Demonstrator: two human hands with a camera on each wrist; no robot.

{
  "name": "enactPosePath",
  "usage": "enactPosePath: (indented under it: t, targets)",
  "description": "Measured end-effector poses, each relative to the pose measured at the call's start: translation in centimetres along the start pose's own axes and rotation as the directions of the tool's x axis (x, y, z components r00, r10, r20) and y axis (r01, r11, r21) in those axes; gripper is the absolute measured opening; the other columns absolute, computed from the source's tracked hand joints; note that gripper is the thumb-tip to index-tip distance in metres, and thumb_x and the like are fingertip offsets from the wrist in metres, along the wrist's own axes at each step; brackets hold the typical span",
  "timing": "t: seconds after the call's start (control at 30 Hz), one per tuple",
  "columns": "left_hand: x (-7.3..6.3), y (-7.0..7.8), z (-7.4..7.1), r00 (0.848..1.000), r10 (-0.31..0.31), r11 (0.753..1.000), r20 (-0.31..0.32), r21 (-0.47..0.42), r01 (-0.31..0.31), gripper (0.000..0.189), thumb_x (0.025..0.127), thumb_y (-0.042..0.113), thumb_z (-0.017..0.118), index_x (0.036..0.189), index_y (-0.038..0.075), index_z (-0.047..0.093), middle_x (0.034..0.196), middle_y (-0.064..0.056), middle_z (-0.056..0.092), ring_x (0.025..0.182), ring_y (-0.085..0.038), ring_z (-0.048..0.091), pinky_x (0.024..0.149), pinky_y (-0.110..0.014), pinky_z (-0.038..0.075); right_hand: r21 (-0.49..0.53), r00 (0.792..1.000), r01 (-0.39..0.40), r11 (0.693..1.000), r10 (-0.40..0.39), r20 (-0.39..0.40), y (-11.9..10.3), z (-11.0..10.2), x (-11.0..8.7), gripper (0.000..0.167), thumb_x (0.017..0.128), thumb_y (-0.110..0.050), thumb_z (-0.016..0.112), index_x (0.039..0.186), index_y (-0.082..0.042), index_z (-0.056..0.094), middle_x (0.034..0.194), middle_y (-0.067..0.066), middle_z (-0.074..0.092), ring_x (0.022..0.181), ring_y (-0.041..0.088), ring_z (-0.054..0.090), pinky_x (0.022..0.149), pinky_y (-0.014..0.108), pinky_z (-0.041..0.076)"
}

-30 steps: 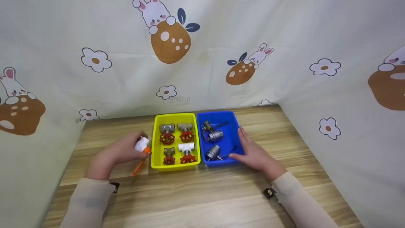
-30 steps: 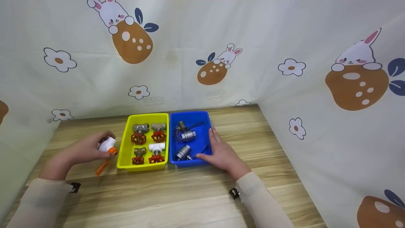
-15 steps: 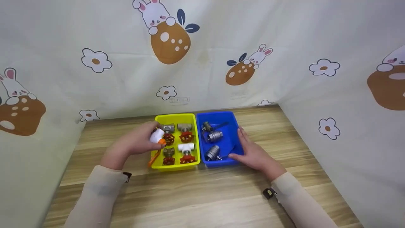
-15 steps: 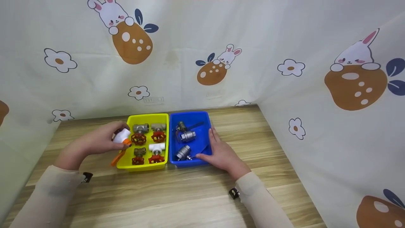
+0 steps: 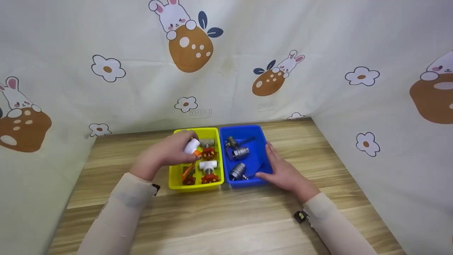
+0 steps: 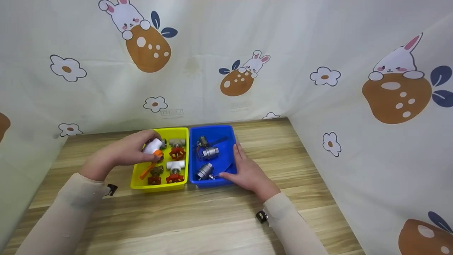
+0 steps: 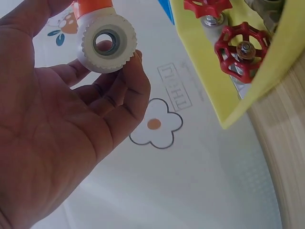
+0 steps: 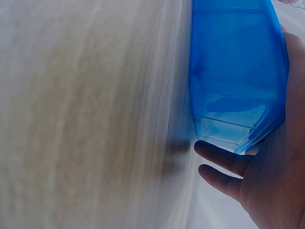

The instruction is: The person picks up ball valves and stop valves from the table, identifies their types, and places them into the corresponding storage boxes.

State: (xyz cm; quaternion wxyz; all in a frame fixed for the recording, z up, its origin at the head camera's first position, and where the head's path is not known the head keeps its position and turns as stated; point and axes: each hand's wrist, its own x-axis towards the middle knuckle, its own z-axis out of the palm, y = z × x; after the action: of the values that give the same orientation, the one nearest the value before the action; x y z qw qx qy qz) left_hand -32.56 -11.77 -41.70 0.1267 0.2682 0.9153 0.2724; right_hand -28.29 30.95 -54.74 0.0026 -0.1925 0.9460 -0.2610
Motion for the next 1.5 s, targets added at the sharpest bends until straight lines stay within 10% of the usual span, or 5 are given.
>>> enactPosePath:
  t: [0.67, 1.5]
  targets:
    - [6.8, 5.9, 2.6, 0.982, 0.141, 0.989, 0.123, 0.034, -0.146, 0.052, 0.099, 0.033, 0.081, 0.143, 0.015, 0.058, 0.121, -0.003, 0.060, 0.104, -0.024, 0.065, 0.082, -0.037, 0.062, -0.005, 0.999, -0.035, 0.999, 0.035, 0.023, 0.0, 0.0, 0.2, 0.122, 0.098, -0.075, 0.068, 0.178, -0.007, 0.006, 0.186, 0.011, 0.002, 0.156, 0.053, 0.040, 0.124, 0.065, 0.038]
    - [14.8, 9.9, 6.6, 0.982, 0.111, 0.969, 0.151, 0.204, -0.141, 0.069, 0.100, 0.048, 0.081, 0.152, 0.011, 0.057, 0.138, -0.009, 0.066, 0.120, -0.027, 0.061, 0.110, -0.044, 0.054, 0.001, 0.999, -0.029, 1.000, 0.029, 0.040, -0.3, -0.3, 0.2, 0.120, 0.100, -0.067, 0.071, 0.177, -0.003, 0.005, 0.186, 0.015, 0.002, 0.158, 0.050, 0.037, 0.126, 0.062, 0.037]
